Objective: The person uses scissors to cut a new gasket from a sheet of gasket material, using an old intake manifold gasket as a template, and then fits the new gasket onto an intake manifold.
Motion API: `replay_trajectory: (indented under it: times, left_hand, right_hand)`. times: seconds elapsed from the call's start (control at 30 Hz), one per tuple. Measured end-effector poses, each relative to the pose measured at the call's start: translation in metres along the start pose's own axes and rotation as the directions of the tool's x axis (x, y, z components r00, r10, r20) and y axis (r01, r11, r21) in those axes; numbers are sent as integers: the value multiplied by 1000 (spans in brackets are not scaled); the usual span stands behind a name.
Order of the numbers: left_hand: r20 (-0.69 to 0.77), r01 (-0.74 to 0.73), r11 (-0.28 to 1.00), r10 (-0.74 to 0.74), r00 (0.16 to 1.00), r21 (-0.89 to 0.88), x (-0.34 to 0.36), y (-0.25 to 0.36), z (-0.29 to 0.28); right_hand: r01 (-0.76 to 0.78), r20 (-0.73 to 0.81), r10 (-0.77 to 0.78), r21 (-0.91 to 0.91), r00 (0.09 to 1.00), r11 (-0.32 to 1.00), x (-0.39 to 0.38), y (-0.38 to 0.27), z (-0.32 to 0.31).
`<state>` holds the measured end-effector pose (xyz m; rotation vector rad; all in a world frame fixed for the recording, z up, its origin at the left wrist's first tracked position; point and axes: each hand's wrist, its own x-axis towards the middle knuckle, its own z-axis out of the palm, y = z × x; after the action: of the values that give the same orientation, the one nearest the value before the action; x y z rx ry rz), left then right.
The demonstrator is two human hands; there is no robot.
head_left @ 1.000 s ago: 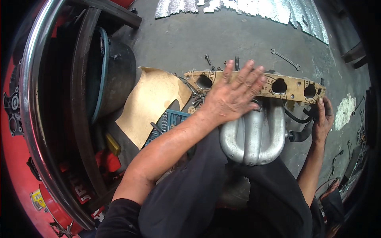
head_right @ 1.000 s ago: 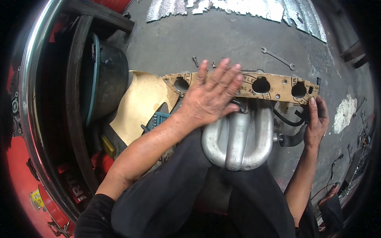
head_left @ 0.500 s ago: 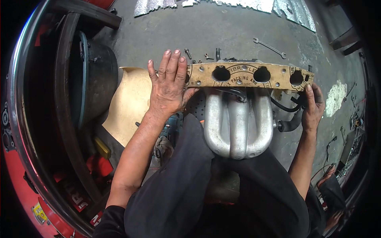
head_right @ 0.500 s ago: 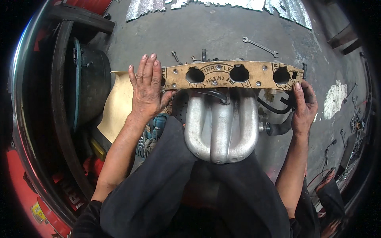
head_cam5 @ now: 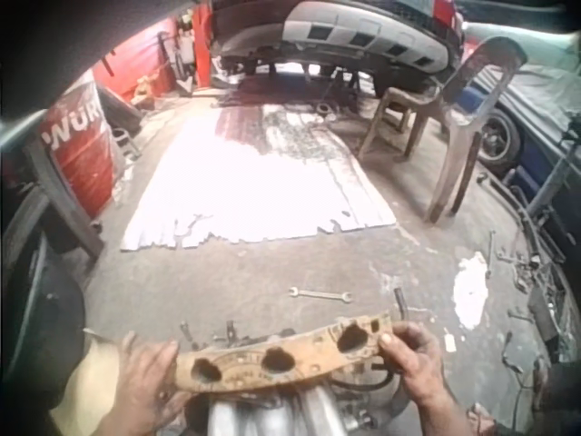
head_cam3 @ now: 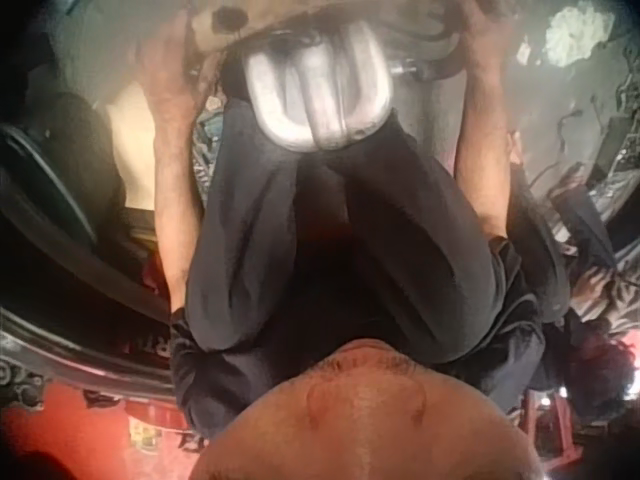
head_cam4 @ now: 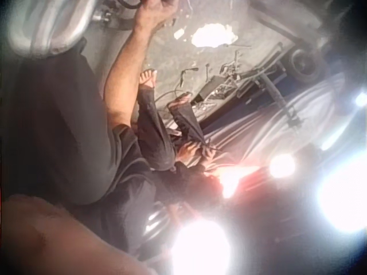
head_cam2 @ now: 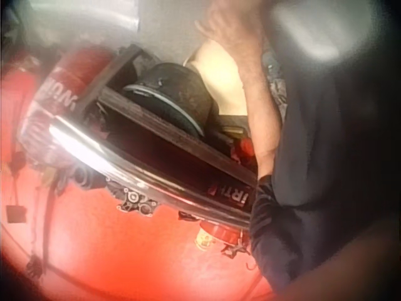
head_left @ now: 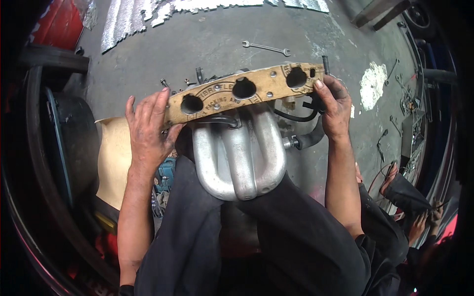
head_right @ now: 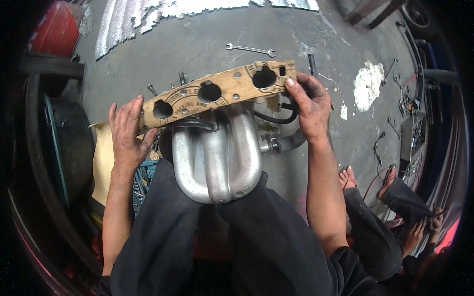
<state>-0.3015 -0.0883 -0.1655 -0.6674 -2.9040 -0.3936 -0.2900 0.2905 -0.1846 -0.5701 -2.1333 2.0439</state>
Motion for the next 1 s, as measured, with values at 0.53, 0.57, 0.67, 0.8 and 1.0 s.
replay_trajectory:
  times: [0.53, 0.57, 0.67, 0.8, 1.0]
  left_hand:
    - [-48, -30, 999, 32, 998, 36, -7, -6, 14]
    - [-51, -21, 999, 23, 998, 36, -7, -5, 14]
    - [-45, -12, 999, 14, 999, 36, -7, -3, 14]
    - [-40, -7, 999, 8, 999, 33, -7, -3, 15]
    - [-54, 0, 998, 3, 999, 59, -9, -4, 13]
  right_hand:
    - [-73, 153, 54, 125, 987, 989, 4, -4, -19]
    - [-96, 122, 87, 72, 989, 993, 2, -4, -18]
    - [42, 57, -37, -86, 998, 995, 2, -4, -13]
    - [276, 102, -260, -205, 960, 939, 3, -12, -15]
    - [753, 497, -581, -544, 645, 371, 9, -20, -25]
